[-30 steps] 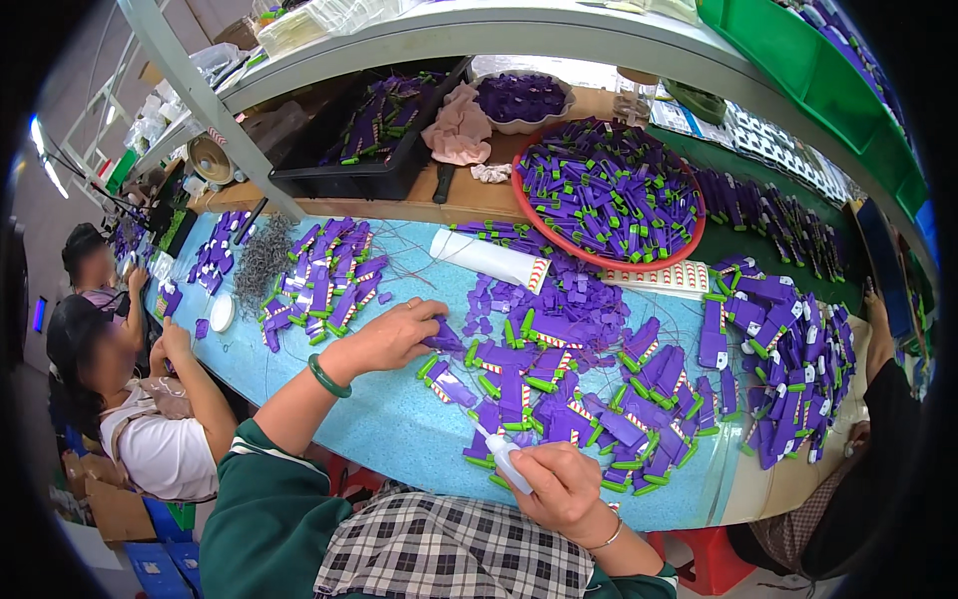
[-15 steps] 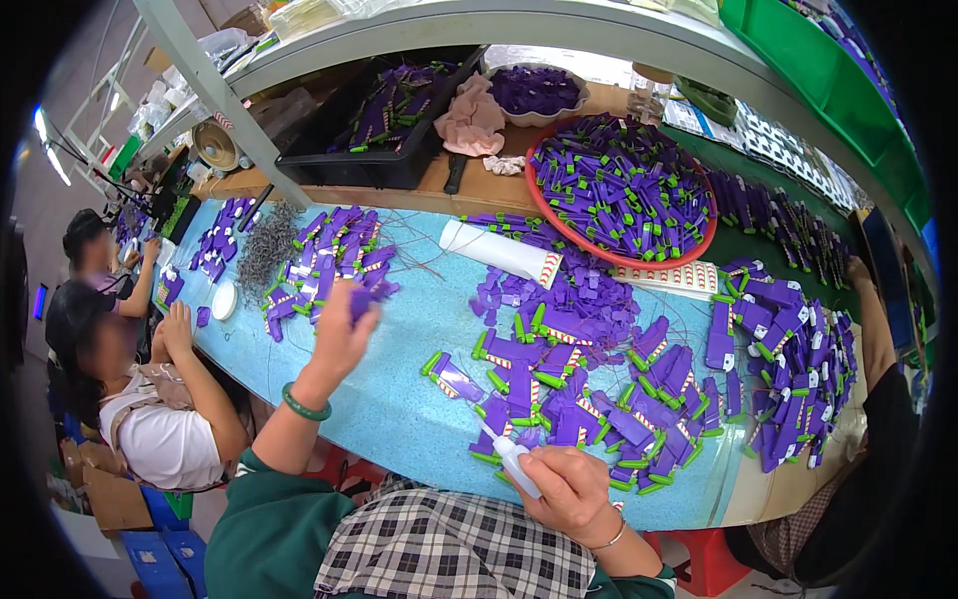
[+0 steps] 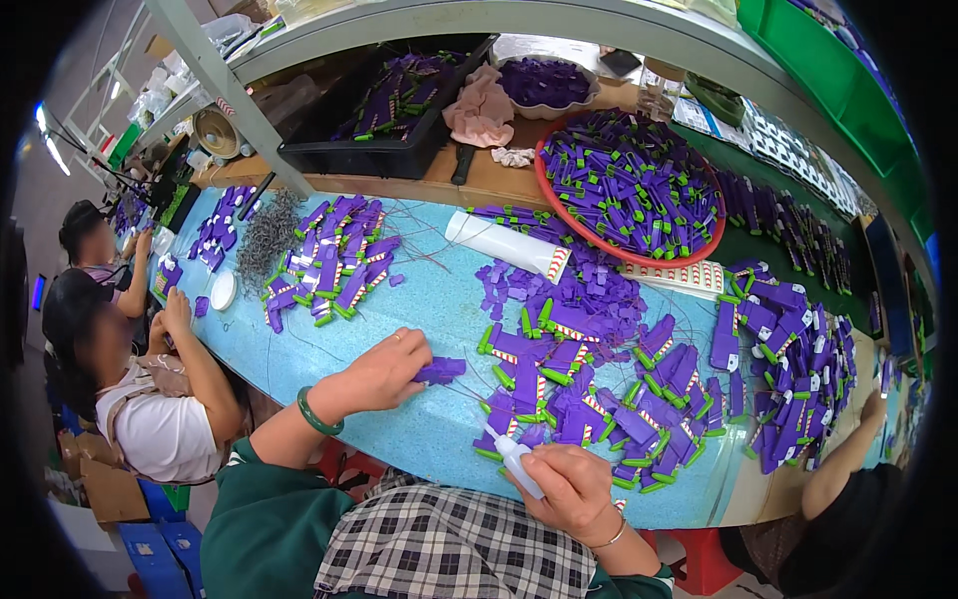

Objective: The person applies glue from a white tube to small purple and green plastic components on a light blue table. They repeatedly pick up a component, apply adhesive, and place it back down among a large pile of similar parts. Other workers are visible in the background performing similar tasks.

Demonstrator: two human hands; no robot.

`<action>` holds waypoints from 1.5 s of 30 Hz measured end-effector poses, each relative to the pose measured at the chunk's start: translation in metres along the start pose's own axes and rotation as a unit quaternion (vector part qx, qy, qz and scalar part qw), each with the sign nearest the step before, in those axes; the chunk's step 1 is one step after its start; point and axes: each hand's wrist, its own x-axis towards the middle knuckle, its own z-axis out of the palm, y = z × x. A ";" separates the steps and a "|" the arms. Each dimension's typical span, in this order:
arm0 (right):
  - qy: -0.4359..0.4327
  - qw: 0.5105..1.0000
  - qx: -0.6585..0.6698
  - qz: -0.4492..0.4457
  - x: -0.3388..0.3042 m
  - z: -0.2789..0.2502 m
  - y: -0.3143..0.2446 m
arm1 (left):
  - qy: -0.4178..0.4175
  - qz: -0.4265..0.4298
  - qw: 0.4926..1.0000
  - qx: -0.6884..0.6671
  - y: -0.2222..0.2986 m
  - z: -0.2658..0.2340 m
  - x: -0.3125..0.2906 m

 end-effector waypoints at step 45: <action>-0.035 0.997 -0.056 0.033 0.024 0.024 -0.005 | 0.051 -0.075 0.596 -0.798 0.073 0.080 -0.004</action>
